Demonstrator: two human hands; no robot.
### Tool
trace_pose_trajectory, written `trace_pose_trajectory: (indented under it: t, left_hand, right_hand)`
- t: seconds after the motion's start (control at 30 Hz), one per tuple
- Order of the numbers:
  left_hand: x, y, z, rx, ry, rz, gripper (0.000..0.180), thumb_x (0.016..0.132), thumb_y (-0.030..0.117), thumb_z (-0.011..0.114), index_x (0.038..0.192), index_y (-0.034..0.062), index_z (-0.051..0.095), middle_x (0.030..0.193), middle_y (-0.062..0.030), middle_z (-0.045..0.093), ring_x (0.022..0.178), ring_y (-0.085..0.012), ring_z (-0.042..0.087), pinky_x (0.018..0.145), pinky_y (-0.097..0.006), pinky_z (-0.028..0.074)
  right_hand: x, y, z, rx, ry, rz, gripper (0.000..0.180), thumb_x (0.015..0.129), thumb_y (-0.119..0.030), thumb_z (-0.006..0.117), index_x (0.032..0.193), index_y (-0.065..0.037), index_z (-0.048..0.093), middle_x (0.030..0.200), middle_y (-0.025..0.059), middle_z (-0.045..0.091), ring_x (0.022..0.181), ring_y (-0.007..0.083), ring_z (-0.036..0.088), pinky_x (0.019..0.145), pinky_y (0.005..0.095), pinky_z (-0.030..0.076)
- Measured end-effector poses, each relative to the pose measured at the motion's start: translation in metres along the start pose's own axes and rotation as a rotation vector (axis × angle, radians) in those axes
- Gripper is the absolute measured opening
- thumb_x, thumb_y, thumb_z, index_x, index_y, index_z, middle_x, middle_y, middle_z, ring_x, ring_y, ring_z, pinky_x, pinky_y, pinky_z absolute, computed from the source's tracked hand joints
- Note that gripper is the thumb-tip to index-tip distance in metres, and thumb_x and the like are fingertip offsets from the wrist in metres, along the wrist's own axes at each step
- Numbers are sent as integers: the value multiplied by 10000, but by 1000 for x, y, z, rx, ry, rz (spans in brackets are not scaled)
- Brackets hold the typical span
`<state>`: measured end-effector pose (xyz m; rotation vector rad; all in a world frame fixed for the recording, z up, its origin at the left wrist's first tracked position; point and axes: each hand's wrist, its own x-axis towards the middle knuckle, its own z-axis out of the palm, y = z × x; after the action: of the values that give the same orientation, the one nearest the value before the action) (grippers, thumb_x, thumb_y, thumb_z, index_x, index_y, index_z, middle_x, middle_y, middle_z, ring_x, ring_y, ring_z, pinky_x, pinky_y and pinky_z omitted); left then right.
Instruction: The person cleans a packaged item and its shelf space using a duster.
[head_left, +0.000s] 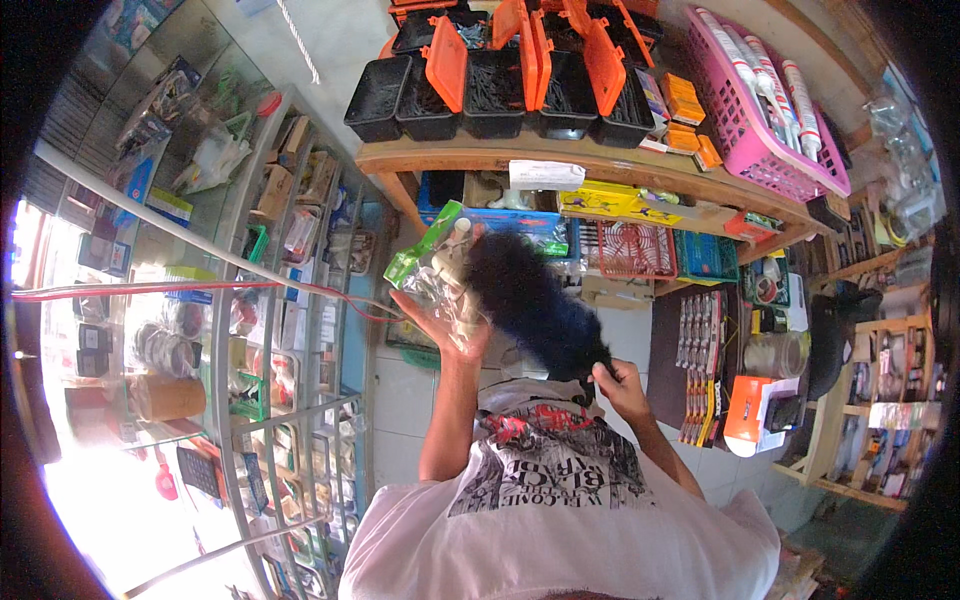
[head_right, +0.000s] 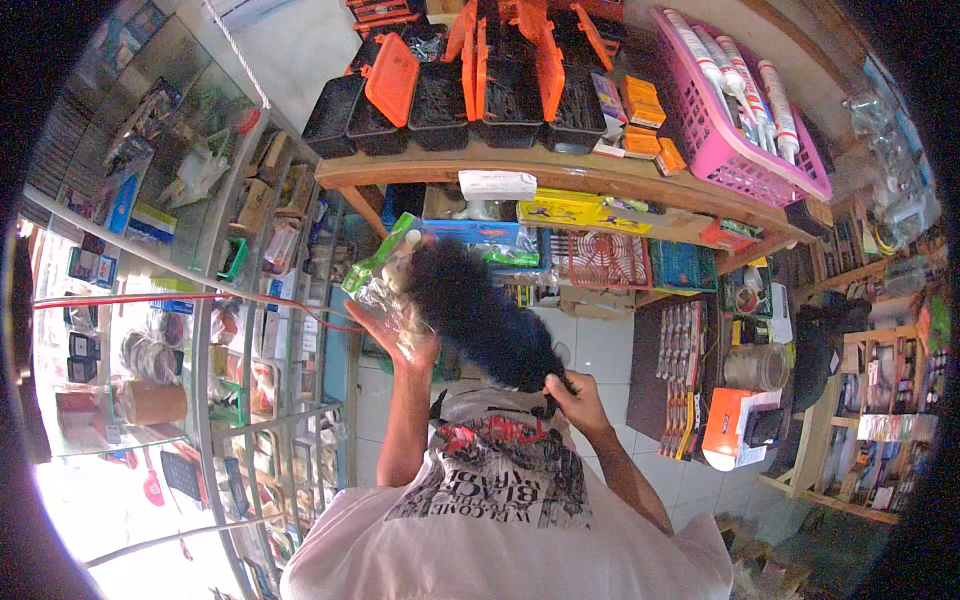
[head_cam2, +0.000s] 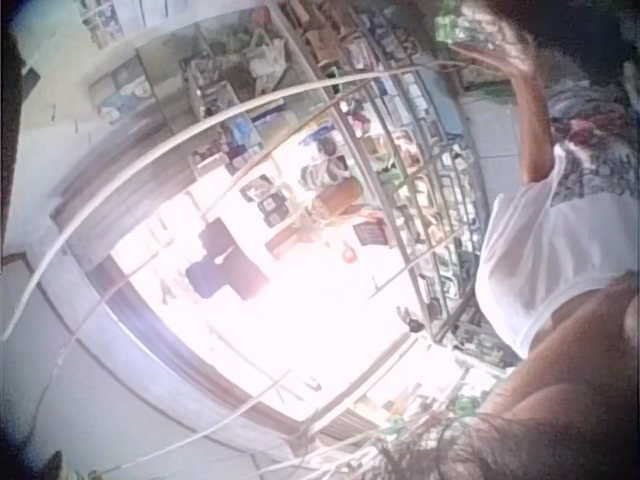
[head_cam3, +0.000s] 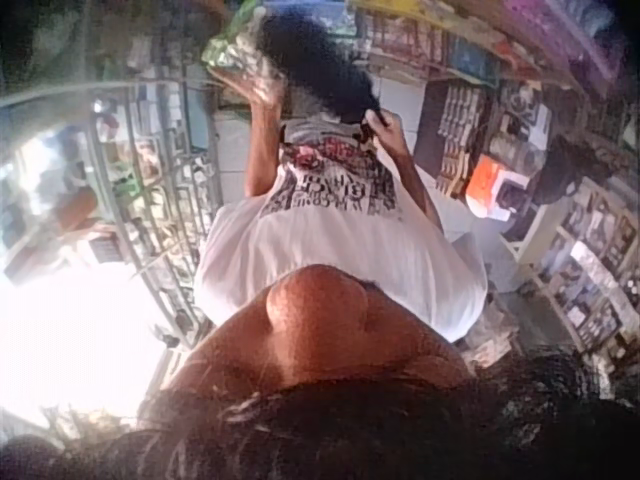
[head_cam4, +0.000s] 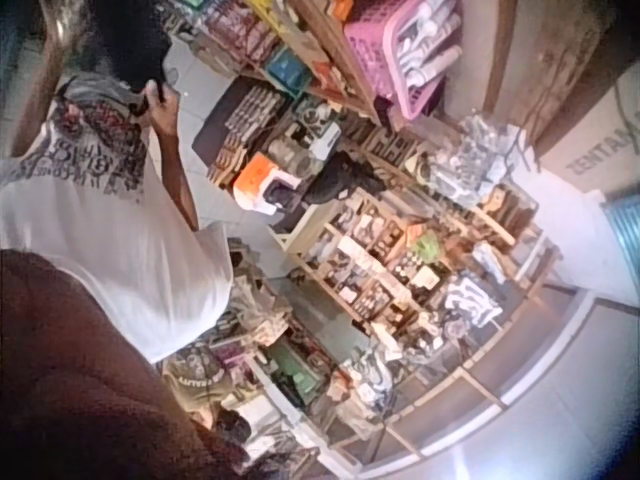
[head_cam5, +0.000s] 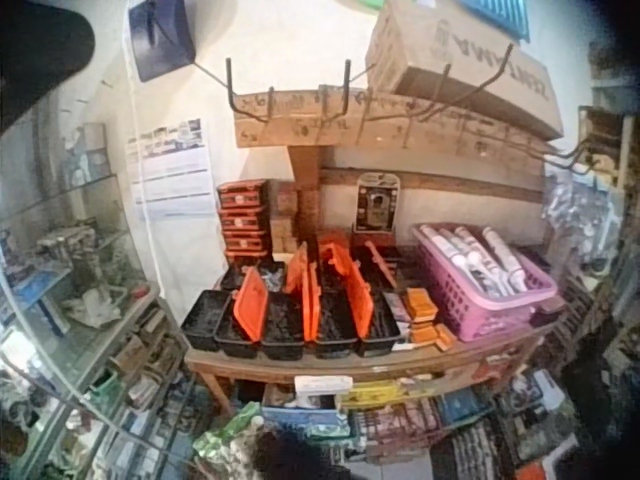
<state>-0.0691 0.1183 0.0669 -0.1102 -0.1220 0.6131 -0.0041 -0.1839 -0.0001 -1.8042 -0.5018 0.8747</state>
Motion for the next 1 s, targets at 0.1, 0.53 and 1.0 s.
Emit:
trace_pose_trajectory:
  t: [0.1,0.53,1.0]
  left_hand:
    - [0,-1,0,14,-101,-87,1148,775,892,416,1577,96,212,1614,-170,254,1471,-386,257,1106,-725,214]
    - [-1,3,-5,218,-93,-58,1101,797,863,443,1587,137,196,1634,-142,207,1484,-385,215,1108,-720,211]
    - [-3,3,-2,262,-142,-54,1118,790,895,380,1581,123,212,1621,-159,233,1446,-398,297,1157,-606,271]
  right_hand:
    - [1,4,-1,-54,-59,-19,485,967,-392,647,770,49,603,610,3,509,627,86,457,563,328,408]
    - [9,22,3,92,-109,11,525,982,-390,637,667,20,542,576,-41,402,599,63,372,511,303,329]
    - [8,7,-1,47,-182,21,503,977,-421,635,674,-20,609,591,-23,527,564,57,470,518,286,384]
